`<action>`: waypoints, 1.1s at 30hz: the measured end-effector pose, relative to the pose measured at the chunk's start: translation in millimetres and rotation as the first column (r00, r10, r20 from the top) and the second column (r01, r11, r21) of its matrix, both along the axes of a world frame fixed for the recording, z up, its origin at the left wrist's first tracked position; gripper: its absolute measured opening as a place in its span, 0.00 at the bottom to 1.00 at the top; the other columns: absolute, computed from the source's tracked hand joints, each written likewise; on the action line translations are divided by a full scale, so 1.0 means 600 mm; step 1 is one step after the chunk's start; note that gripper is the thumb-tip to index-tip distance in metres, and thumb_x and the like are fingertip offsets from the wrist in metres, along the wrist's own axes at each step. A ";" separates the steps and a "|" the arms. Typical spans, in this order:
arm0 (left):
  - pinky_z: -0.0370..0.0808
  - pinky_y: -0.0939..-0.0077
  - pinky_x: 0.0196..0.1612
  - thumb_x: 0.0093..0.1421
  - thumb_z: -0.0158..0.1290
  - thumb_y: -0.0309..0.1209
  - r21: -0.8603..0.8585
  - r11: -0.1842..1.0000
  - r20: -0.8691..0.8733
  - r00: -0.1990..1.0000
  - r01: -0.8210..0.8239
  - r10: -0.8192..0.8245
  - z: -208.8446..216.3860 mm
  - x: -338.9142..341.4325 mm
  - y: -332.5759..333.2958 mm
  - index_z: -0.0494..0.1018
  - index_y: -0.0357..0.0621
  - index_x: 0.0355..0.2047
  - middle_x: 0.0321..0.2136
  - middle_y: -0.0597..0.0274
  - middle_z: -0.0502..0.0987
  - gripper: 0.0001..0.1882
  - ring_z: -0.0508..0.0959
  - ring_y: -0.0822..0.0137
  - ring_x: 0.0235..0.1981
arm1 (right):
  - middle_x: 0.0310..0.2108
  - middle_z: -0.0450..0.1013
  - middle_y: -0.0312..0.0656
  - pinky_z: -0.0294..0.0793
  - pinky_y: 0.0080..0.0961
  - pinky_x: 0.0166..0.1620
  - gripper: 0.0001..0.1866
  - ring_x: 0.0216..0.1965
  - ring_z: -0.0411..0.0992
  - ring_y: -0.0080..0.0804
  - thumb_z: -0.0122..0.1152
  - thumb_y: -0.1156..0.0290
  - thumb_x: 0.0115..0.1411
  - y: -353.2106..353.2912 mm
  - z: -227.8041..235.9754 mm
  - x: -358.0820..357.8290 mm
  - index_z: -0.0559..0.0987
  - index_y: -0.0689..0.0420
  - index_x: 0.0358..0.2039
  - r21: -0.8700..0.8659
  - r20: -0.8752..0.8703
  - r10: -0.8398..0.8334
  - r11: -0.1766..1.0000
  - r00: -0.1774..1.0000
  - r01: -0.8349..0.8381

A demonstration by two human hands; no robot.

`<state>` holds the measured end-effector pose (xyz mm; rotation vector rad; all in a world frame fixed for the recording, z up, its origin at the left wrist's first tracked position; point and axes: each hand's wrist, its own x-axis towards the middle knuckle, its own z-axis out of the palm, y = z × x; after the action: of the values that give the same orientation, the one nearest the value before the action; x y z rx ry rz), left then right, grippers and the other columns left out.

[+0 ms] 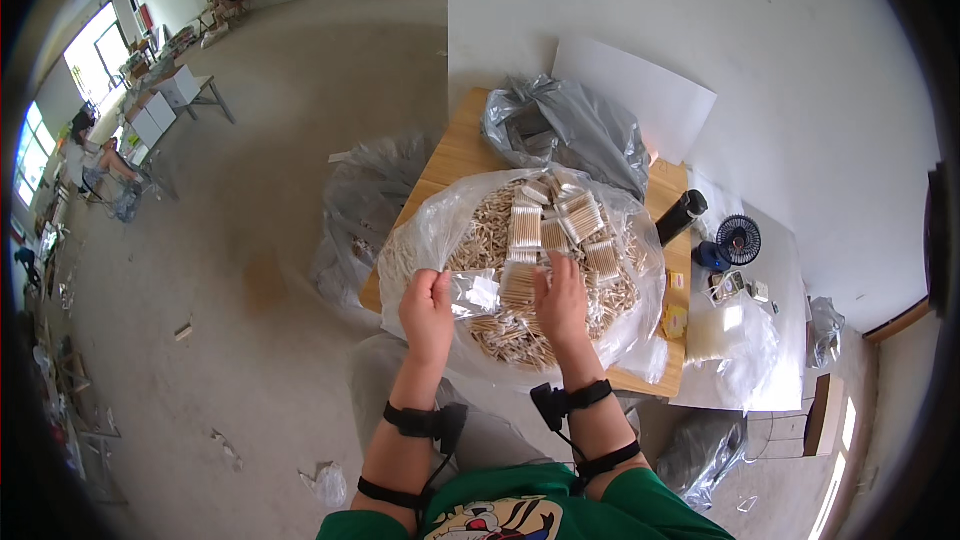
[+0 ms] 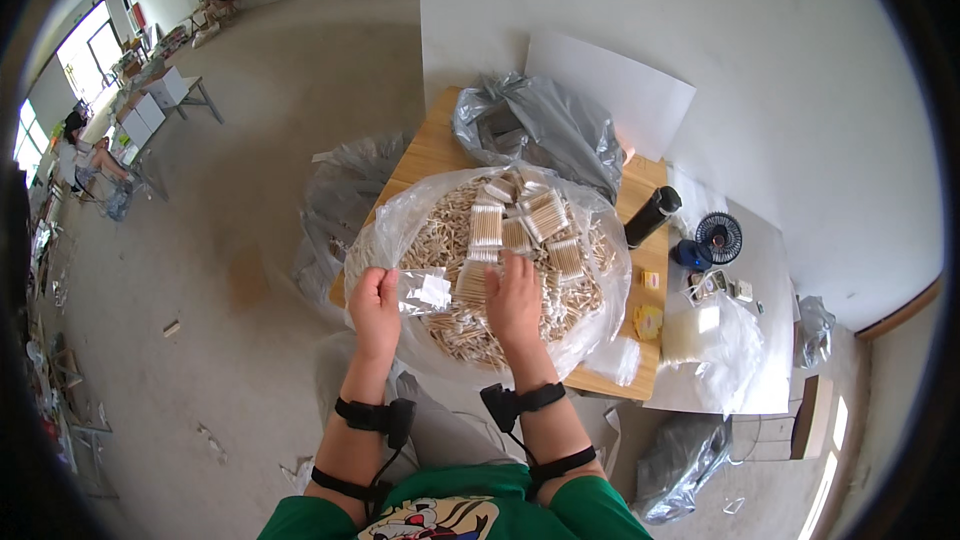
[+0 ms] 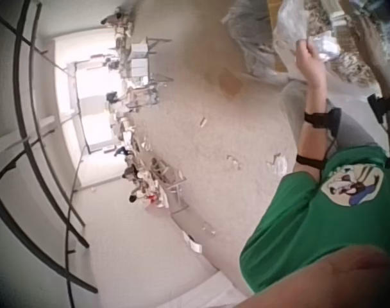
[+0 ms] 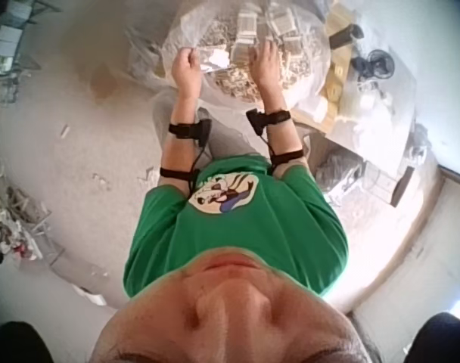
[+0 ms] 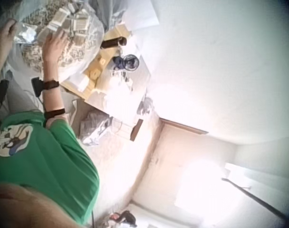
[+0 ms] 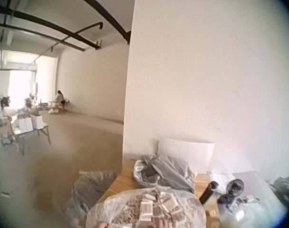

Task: The person is putting small items into small plastic bags.

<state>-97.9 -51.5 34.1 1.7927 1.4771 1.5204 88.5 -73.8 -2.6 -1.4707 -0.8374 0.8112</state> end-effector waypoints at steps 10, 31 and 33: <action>0.68 0.68 0.22 0.56 0.55 0.27 0.213 0.966 -0.138 0.983 0.149 -0.121 0.070 0.018 -0.007 0.68 0.41 0.25 0.19 0.56 0.71 0.07 0.72 0.53 0.20 | 0.31 0.70 0.43 0.77 0.31 0.34 0.11 0.32 0.74 0.38 0.44 0.67 0.66 -0.052 0.006 -0.034 0.70 0.60 0.42 0.162 -0.772 0.300 0.945 0.560 -0.283; 0.61 0.78 0.22 0.59 0.53 0.29 -0.117 0.972 0.033 0.979 0.202 -0.200 -0.006 0.087 -0.061 0.67 0.37 0.23 0.16 0.64 0.65 0.11 0.61 0.73 0.17 | 0.28 0.74 0.40 0.71 0.20 0.40 0.11 0.31 0.74 0.28 0.58 0.87 0.49 -0.285 0.003 0.318 0.71 0.61 0.32 0.138 -0.373 -0.186 0.958 0.909 0.253; 0.61 0.78 0.22 0.59 0.53 0.29 -0.130 0.967 0.008 0.975 0.221 -0.222 -0.009 0.097 -0.067 0.67 0.37 0.23 0.16 0.64 0.64 0.11 0.61 0.73 0.18 | 0.25 0.73 0.38 0.70 0.17 0.34 0.08 0.29 0.73 0.25 0.57 0.84 0.50 -0.307 -0.019 0.366 0.71 0.60 0.31 0.032 -0.215 -0.319 0.942 0.923 0.333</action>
<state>-39.4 -91.8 28.5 1.8180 1.2968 1.2810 308.0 -257.8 -14.3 -1.3901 -0.4417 0.6620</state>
